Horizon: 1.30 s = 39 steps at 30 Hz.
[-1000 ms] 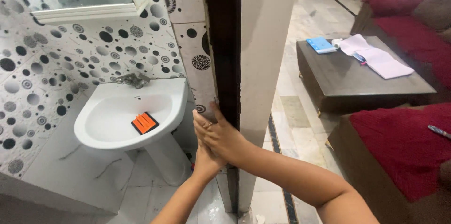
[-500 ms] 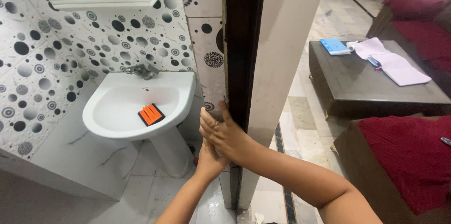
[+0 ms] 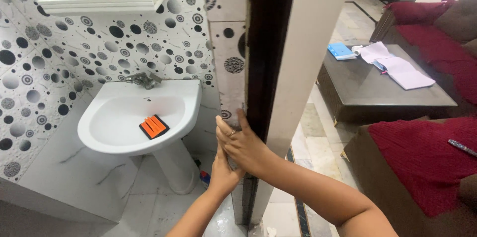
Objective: The person applies a blue liquid cleaner from a bottle onto the surface of a sink and the surrounding wall tiles, then places a red cap on the floor.
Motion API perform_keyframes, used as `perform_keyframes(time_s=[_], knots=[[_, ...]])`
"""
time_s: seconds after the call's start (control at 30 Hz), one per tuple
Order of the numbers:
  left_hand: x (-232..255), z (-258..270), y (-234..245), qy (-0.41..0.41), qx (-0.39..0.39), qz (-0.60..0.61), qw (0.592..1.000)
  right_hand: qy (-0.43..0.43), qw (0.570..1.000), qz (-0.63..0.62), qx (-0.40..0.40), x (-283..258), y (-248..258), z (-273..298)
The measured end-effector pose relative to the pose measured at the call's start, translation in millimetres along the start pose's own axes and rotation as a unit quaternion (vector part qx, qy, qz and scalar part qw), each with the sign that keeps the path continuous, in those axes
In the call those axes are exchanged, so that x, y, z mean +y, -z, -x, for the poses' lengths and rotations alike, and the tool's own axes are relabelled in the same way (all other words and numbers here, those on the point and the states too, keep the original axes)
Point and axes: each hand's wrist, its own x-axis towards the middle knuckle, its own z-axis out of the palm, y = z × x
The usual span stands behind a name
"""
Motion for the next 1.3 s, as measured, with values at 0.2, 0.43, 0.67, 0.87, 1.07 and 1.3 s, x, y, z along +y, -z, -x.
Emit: perform_keyframes(time_s=[0.2, 0.43, 0.67, 0.87, 1.07, 1.3], knots=[[-29, 2, 18, -0.117, -0.029, -0.027, 0.992, -0.065, 0.993, -0.061, 0.073, -12, -25, -1], [-87, 1, 85, -0.125, -0.034, -0.214, 0.968, -0.221, 0.967, -0.101, 0.079, -25, -15, -10], [-188, 9, 216, -0.07, 0.01, -0.296, 0.953, -0.298, 0.947, -0.068, 0.104, -48, -33, -25], [-237, -2, 291, 0.054, 0.029, -0.308, 0.95, -0.371, 0.925, -0.048, 0.058, -84, -66, -32], [-267, -55, 298, 0.043, 0.037, -0.279, 0.959, -0.405, 0.905, -0.127, 0.026, -131, -101, -21], [-318, -121, 286, 0.067, 0.05, -0.3, 0.95, -0.371, 0.893, -0.253, -0.038, -224, -135, -31]])
